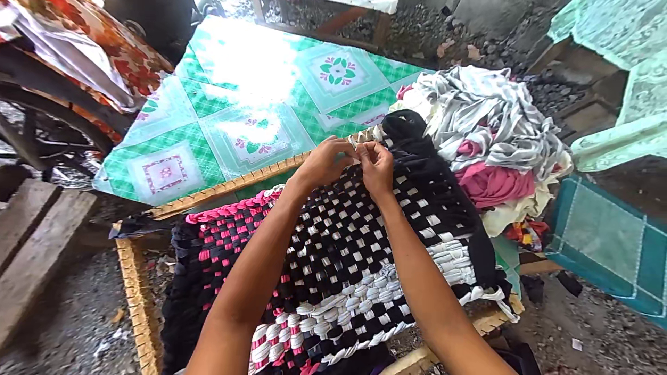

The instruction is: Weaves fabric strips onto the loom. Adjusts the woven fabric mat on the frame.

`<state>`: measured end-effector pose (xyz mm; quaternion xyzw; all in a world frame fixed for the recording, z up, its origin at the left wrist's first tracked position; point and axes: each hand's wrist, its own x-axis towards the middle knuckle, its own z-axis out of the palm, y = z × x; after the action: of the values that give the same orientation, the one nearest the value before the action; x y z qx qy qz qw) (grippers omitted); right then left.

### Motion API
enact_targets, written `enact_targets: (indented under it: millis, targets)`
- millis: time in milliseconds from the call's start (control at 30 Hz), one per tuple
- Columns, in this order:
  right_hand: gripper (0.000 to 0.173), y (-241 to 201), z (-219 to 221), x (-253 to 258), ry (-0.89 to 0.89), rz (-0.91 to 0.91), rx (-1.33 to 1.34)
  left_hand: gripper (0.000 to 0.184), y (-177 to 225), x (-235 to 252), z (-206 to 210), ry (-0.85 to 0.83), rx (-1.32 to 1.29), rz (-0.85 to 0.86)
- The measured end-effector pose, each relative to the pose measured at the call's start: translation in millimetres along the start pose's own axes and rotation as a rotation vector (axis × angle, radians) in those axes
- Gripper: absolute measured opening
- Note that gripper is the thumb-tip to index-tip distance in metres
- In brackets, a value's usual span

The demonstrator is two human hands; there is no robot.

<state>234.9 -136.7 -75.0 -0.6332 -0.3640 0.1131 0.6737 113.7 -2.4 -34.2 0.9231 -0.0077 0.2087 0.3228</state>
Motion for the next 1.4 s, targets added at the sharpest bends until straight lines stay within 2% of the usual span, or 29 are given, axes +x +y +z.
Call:
enact_targets:
  millis: [67, 133, 200, 233, 300, 333, 533, 667, 733, 833, 933, 1067, 1267, 1333, 1400]
  targets:
    - [0.017, -2, -1, -2, -0.002, -0.010, 0.033, 0.015, 3, 10, -7, -0.060, 0.097, -0.022]
    - [0.015, -3, -3, -5, -0.008, -0.024, 0.065, 0.017, 15, 18, -9, -0.052, 0.136, -0.158]
    - [0.014, -2, -3, -7, -0.005, -0.060, 0.082, 0.044, 30, 26, -9, -0.065, 0.167, -0.302]
    - [0.014, -2, -3, -9, -0.004, -0.080, 0.086, 0.049, 34, 28, -7, -0.067, 0.180, -0.324]
    - [0.013, -3, -3, -11, -0.001, -0.118, 0.060, 0.024, 32, 27, -3, -0.068, 0.181, -0.297]
    - [0.012, -4, -2, -12, 0.002, -0.134, 0.035, 0.018, 30, 26, -4, -0.074, 0.168, -0.285]
    - [0.008, -4, 0, -16, 0.041, -0.188, 0.034, 0.016, 18, 30, -9, -0.099, 0.206, -0.275]
    - [0.008, -3, -3, -17, 0.037, -0.173, 0.138, 0.014, 23, 27, 5, 0.041, 0.230, -0.141]
    - [0.010, -3, -3, -16, 0.036, -0.123, 0.181, 0.016, 21, 19, 17, 0.185, 0.174, -0.128]
    - [0.023, -7, -2, -15, 0.008, -0.071, 0.160, 0.014, 13, 5, 29, 0.406, 0.040, -0.136]
    - [0.021, -2, 0, -13, -0.019, -0.050, 0.146, 0.013, 7, 0, 32, 0.494, -0.074, -0.110]
    - [0.017, -2, -1, -14, -0.045, -0.022, 0.053, 0.016, 1, 0, 30, 0.438, -0.132, -0.108]
    - [0.015, -9, 0, -13, -0.029, -0.086, -0.387, 0.018, 8, -12, 11, 0.192, -0.023, -0.201]
    - [0.019, -18, -3, -5, -0.105, -0.129, -0.541, 0.033, 7, -23, 14, 0.138, 0.022, -0.208]
    - [0.022, -28, -15, 8, -0.254, -0.200, -0.693, 0.050, 4, -32, 21, 0.137, 0.038, -0.194]
